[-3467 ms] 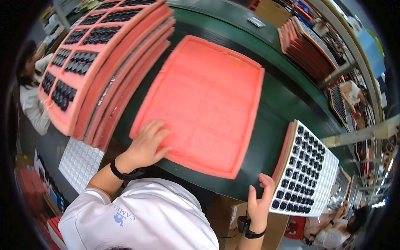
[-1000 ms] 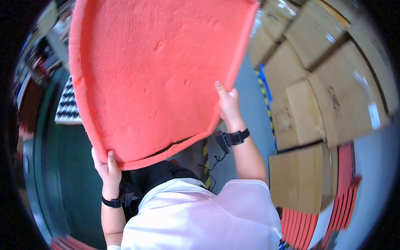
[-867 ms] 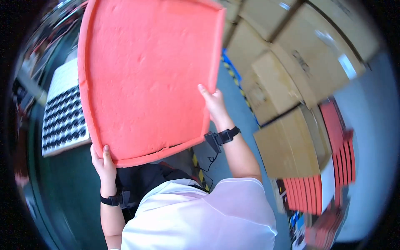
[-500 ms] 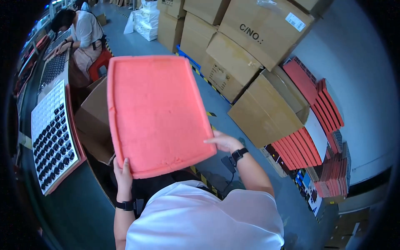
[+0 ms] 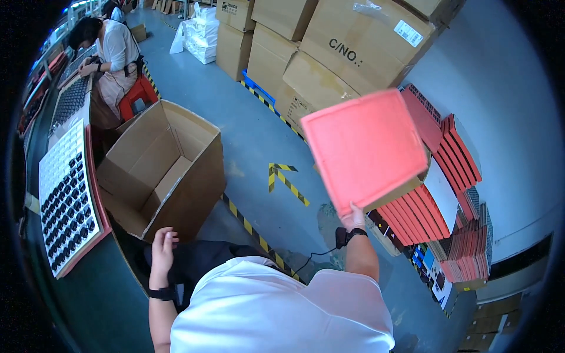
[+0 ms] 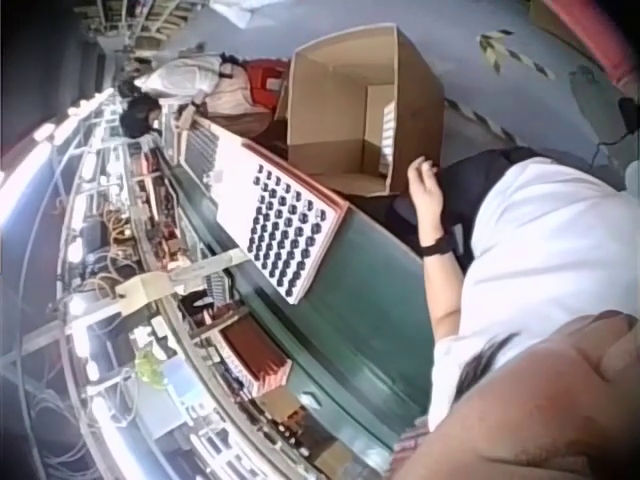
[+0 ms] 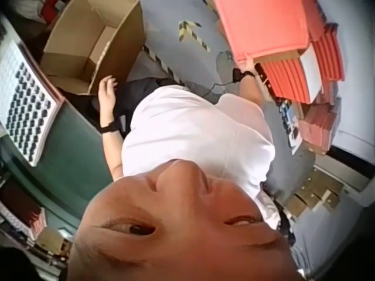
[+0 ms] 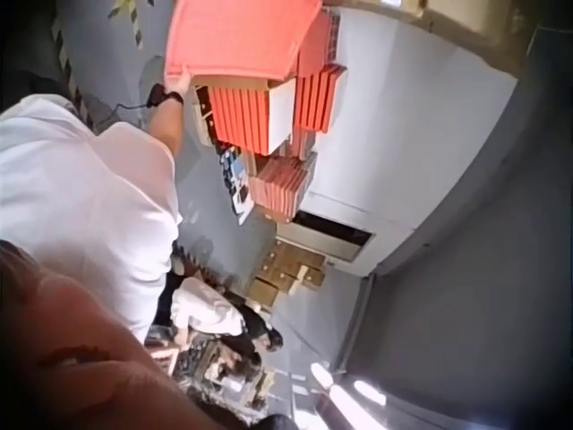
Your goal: The person picks up a black component from a pink foam tray, rotates it by hand, and places it into a white plastic tray. After emptying the pink foam tray, the person moves it aside, retrieves a new pink foam tray from a stack, and resumes the process.
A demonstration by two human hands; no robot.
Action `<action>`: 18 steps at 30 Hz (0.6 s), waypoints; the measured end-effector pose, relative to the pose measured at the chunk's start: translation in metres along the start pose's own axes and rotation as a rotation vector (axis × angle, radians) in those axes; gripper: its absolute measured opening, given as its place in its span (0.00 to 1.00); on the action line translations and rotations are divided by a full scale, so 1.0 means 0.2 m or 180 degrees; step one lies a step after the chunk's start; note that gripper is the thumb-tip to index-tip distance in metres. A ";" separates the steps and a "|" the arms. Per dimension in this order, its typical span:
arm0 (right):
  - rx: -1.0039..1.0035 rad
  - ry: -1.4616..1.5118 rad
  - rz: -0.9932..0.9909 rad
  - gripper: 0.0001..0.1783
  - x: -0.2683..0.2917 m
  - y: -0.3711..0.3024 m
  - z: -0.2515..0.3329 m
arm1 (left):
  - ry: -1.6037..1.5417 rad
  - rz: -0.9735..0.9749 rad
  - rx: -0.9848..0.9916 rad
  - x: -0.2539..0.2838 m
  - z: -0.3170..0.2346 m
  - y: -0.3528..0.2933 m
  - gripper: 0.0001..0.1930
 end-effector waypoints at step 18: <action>0.1866 0.0246 -0.1358 0.42 0.21 0.28 1.34 | -0.0422 -0.0838 0.1354 0.49 0.68 0.01 0.10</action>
Point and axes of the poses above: each hand's wrist, its own y-axis towards the middle knuckle, its own x-axis out of the back of the hand, z = x × y, the point moved 7 cm from there along y, towards the middle knuckle, and after that the axes turned 2 degrees about -z, right-handed, at the moved point
